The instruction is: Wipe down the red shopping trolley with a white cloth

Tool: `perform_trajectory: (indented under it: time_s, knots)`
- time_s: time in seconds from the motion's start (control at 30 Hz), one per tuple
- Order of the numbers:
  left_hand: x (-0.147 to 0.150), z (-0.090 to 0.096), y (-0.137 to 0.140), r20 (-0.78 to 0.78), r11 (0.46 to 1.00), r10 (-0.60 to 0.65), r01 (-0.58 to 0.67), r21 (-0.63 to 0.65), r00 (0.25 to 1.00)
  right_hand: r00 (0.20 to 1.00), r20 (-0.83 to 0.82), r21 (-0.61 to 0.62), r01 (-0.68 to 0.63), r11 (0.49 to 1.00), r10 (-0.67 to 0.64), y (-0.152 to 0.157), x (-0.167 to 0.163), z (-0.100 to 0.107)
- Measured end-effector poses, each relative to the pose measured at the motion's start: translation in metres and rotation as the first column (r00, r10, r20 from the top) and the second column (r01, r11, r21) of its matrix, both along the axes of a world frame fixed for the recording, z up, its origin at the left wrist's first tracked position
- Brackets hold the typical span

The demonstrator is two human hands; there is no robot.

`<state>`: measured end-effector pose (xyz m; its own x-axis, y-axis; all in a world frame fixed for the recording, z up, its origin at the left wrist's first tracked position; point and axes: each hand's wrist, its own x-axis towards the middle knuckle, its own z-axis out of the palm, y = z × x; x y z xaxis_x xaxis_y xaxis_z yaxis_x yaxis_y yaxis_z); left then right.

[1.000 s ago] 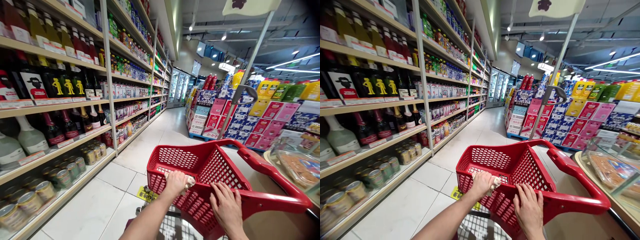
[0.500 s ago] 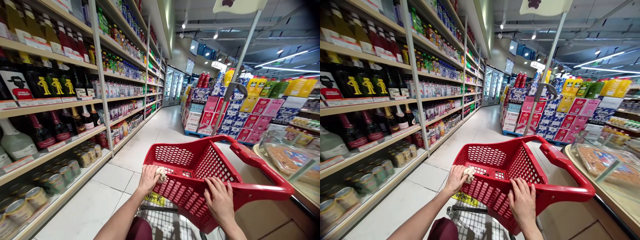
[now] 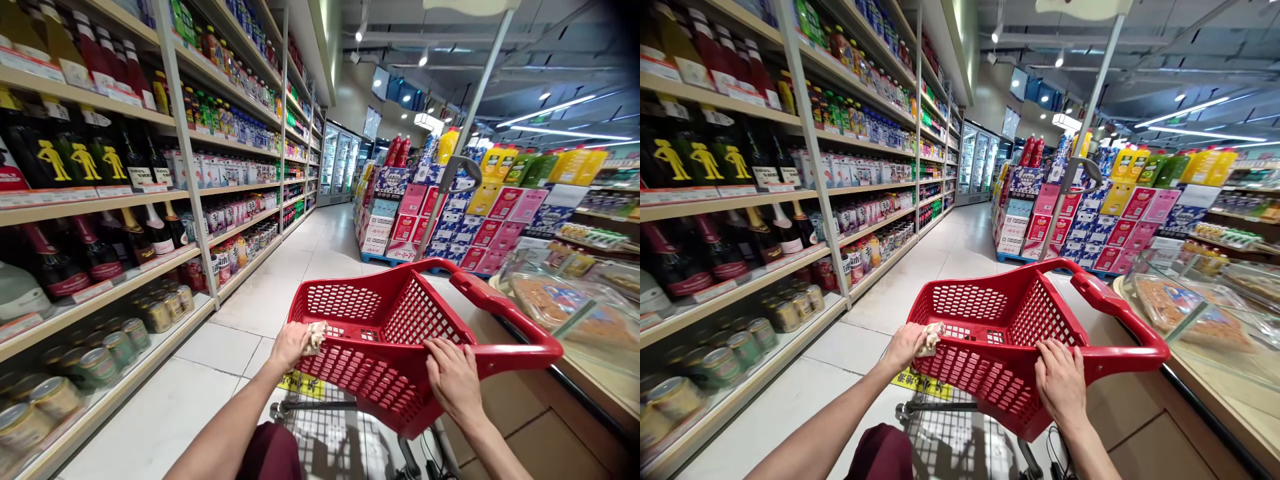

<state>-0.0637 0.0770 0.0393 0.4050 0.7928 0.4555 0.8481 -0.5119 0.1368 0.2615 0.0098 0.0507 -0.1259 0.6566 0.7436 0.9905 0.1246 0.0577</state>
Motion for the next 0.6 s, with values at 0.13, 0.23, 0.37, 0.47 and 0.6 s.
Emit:
perform_trajectory:
  time_s: [0.13, 0.23, 0.37, 0.47, 0.6]
  knots:
    - [0.06, 0.003, -0.004, -0.015, 0.998, -0.068, 0.068, -0.004, 0.998, 0.999, -0.02, -0.004, -0.043, 0.999, 0.043, 0.002, -0.005, 0.0]
    - [0.091, 0.005, -0.007, -0.024, 0.992, -0.122, 0.122, -0.004, 0.992, 0.999, 0.014, -0.004, -0.041, 0.999, 0.042, 0.002, 0.001, 0.007]
    - [0.047, 0.009, -0.007, 0.004, 0.996, -0.083, 0.083, 0.025, 0.997, 0.999, -0.023, 0.057, 0.049, 0.997, -0.048, 0.002, 0.019, 0.015]
    - [0.031, 0.013, -0.006, 0.03, 0.996, -0.058, 0.056, 0.065, 0.998, 0.998, -0.065, 0.05, 0.031, 0.998, -0.028, 0.001, 0.018, 0.017]
    - [0.105, 0.017, -0.012, 0.023, 0.989, -0.138, 0.137, 0.058, 0.99, 0.998, -0.056, 0.03, -0.021, 0.999, 0.022, -0.001, 0.007, 0.019]
